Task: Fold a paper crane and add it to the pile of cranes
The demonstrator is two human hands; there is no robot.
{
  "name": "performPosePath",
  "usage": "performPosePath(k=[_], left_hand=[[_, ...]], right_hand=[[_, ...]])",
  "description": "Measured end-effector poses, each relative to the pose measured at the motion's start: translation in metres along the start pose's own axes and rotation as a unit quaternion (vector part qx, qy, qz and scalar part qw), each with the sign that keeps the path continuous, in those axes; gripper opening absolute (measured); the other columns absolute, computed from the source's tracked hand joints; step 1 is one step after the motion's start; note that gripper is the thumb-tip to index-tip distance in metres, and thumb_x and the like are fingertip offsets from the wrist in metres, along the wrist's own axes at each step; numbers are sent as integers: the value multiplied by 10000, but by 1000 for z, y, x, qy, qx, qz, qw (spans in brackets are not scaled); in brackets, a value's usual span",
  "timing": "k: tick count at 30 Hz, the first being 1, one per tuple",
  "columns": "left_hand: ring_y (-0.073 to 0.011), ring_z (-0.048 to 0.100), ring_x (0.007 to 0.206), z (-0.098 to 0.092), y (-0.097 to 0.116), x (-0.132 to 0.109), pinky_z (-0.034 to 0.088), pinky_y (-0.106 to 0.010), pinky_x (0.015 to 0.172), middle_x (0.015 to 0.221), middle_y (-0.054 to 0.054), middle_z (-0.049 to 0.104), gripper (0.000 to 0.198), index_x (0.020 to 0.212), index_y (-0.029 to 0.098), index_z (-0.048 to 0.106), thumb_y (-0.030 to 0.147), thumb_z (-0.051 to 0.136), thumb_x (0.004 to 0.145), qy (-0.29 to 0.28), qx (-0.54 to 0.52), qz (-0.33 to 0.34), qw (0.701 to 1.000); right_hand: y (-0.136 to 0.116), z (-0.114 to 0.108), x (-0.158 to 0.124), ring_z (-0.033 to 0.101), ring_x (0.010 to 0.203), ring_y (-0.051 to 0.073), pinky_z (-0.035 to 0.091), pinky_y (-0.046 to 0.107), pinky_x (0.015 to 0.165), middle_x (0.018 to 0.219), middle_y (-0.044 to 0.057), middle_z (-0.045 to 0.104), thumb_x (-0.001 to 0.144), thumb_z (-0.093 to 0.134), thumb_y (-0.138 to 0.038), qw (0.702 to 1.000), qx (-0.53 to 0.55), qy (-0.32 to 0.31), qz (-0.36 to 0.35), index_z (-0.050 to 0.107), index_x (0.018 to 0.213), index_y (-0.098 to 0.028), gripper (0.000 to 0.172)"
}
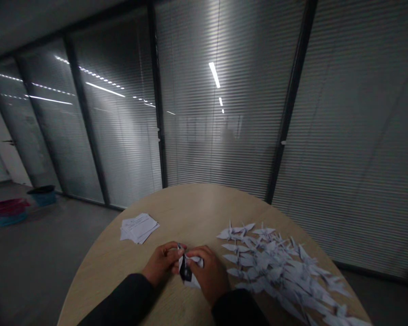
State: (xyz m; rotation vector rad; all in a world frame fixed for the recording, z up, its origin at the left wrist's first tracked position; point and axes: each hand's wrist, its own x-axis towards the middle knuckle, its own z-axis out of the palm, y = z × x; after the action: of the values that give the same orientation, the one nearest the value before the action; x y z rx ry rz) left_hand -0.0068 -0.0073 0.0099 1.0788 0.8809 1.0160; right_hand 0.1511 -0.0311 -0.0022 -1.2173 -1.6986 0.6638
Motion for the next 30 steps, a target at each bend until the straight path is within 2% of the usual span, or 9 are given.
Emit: performPosePath(k=[6,10,13,15,17,20,24,30], left_hand=[[-66,430,413,0,1,1,350,-191,427,473,32,503,663,733,106,511,630,751,405,17,28,1,999],[-70,409,418,-3,-4,4,362,-208,446,466,37,471,643,723,103,521,656,708,455,39,69,26,997],[-76,403,434,-4,-9,4,359,-216,466,473,34,455,563,751,91,552,615,657,575,38,123,62,990],[-71,398,457,-3,-10,2,314,-199,462,503,20,471,496,768,76,586,550,641,635,34,158,89,983],[-64,383,462,-1,-9,0,275,-190,455,510,16,471,473,763,71,603,524,653,636,34,168,98,980],[-63,381,443,2,-5,-1,301,-195,451,484,27,456,545,723,81,574,586,691,555,26,119,64,990],[-70,409,424,4,-3,1,383,-224,454,484,33,478,658,656,120,484,652,744,369,38,18,-7,999],[-88,472,463,0,-10,4,393,-218,466,543,-13,544,645,660,93,532,648,744,408,38,-14,-8,999]], right_hand=[[-1,2,0,565,933,190,426,308,850,950,72,598,739,555,-250,1000,15,-18,-7,654,855,-168,173],[-2,4,-1,551,960,191,420,305,866,978,79,580,786,530,-356,999,40,-23,-2,629,871,-163,232],[-4,8,-1,548,935,197,425,307,834,955,76,569,775,540,-439,998,37,-17,44,558,888,-160,301],[-5,11,-2,551,880,196,433,301,785,912,64,560,711,602,-417,995,28,-14,90,494,901,-164,335],[-5,14,-2,545,832,187,429,290,749,868,46,546,664,622,-351,993,17,-17,113,452,887,-171,333],[-3,15,-3,535,820,180,411,283,745,837,36,534,660,566,-279,994,6,-24,104,439,842,-176,245],[3,13,-3,546,777,174,409,262,679,816,28,560,672,522,-275,995,24,-24,94,452,827,-180,195],[3,14,-4,560,767,163,421,247,681,796,13,576,639,549,-231,994,46,-23,99,480,824,-183,203]])
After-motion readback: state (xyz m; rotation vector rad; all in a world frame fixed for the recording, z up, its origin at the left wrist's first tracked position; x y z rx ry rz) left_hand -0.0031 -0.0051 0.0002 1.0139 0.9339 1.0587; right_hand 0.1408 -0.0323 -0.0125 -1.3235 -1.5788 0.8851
